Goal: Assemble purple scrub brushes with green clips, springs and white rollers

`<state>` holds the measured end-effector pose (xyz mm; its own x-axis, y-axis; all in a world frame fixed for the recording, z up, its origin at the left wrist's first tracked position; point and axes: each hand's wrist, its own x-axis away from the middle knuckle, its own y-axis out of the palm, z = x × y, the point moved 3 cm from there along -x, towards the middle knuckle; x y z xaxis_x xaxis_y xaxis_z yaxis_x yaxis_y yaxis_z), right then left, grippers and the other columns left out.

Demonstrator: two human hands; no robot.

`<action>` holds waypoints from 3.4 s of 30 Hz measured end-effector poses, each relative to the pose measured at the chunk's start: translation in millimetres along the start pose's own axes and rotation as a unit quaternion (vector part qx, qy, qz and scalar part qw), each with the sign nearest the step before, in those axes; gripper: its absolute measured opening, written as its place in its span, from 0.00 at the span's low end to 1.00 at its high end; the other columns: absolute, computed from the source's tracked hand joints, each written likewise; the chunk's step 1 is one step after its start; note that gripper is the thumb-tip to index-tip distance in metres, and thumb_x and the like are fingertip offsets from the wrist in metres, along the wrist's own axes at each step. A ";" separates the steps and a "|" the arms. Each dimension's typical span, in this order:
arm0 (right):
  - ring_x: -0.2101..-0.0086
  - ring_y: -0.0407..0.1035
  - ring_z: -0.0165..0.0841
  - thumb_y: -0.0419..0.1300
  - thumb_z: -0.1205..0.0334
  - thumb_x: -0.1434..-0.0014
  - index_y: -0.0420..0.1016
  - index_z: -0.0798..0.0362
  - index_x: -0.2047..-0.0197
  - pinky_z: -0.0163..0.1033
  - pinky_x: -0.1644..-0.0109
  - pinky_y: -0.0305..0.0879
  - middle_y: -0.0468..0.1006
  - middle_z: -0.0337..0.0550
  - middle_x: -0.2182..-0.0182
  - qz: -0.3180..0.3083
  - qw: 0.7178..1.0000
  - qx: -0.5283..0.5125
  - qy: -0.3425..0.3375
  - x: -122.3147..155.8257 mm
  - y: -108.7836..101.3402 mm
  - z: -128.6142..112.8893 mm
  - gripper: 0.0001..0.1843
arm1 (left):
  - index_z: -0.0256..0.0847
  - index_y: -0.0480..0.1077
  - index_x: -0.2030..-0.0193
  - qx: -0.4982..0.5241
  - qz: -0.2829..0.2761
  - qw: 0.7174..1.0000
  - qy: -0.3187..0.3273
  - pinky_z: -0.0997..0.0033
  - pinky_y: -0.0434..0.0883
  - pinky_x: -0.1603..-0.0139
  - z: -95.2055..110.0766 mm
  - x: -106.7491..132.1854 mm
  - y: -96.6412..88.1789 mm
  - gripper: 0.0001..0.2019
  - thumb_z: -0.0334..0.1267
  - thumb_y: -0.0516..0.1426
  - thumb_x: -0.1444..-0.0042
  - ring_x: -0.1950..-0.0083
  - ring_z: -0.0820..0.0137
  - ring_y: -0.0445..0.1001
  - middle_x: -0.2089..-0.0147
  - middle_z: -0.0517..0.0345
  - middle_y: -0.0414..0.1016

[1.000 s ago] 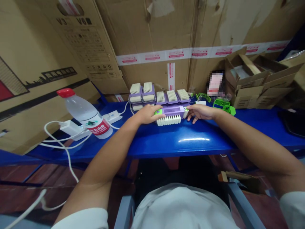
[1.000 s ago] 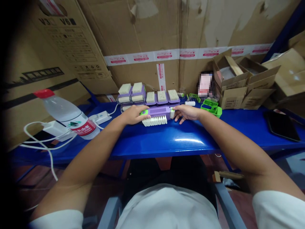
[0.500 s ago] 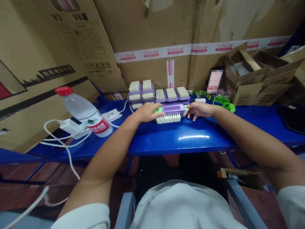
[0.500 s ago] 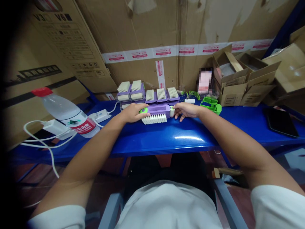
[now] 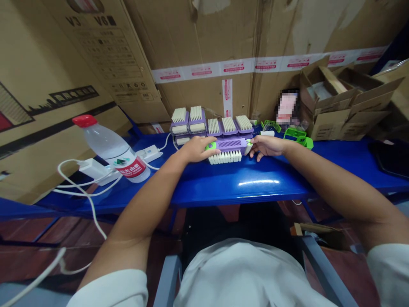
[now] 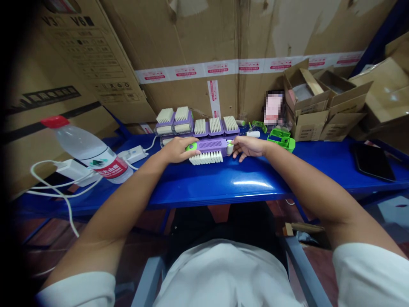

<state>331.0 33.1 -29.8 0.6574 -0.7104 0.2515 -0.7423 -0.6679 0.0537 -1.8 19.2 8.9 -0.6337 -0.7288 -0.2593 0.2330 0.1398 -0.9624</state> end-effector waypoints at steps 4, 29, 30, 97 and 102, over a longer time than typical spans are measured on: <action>0.62 0.82 0.40 0.65 0.54 0.30 0.81 0.51 0.56 0.39 0.66 0.83 0.91 0.55 0.56 -0.003 1.000 0.005 0.004 0.0 0.4 -0.4 0.09 | 0.38 0.79 0.25 0.003 0.002 1.000 0.004 0.45 0.83 0.34 0.6 0.2 0.2 0.39 0.68 0.56 0.25 0.36 0.42 0.89 0.36 0.35 0.90; 0.66 0.82 0.37 0.72 0.57 0.35 0.83 0.51 0.56 0.38 0.67 0.84 0.92 0.52 0.57 0.004 1.000 0.027 -0.013 2.5 3.9 -3.6 0.09 | 0.38 0.79 0.24 -0.005 -0.011 1.000 -0.002 0.47 0.82 0.34 3.8 0.2 -0.7 0.40 0.69 0.55 0.26 0.36 0.42 0.88 0.36 0.37 0.90; 0.66 0.82 0.37 0.73 0.57 0.35 0.82 0.51 0.56 0.38 0.67 0.84 0.91 0.51 0.57 0.004 0.999 0.028 -0.014 2.2 3.6 -3.4 0.08 | 0.38 0.79 0.25 -0.004 -0.009 1.000 0.000 0.47 0.82 0.34 3.8 0.1 -0.6 0.40 0.69 0.54 0.26 0.36 0.42 0.88 0.36 0.37 0.90; 0.65 0.81 0.37 0.82 0.39 0.37 0.87 0.53 0.59 0.39 0.68 0.87 0.90 0.52 0.61 0.032 0.997 0.034 -0.055 -0.4 1.2 -2.8 0.24 | 0.40 0.78 0.23 -0.073 0.017 0.997 0.033 0.58 0.82 0.38 16.4 2.6 -1.5 0.33 0.61 0.64 0.23 0.38 0.49 0.91 0.38 0.42 0.91; 0.65 0.83 0.37 0.83 0.39 0.39 0.88 0.53 0.60 0.38 0.67 0.87 0.91 0.52 0.60 0.024 0.997 0.029 -0.061 1.5 0.1 -3.6 0.25 | 0.40 0.77 0.22 -0.061 0.013 0.998 0.016 0.54 0.82 0.33 16.7 2.0 -2.7 0.33 0.61 0.63 0.23 0.34 0.46 0.89 0.33 0.40 0.89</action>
<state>331.5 32.8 -25.9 0.6346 -0.7615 0.1321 -0.7670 -0.6415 -0.0127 8.7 6.2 12.4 -0.6528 -0.7021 -0.2845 0.1597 0.2396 -0.9577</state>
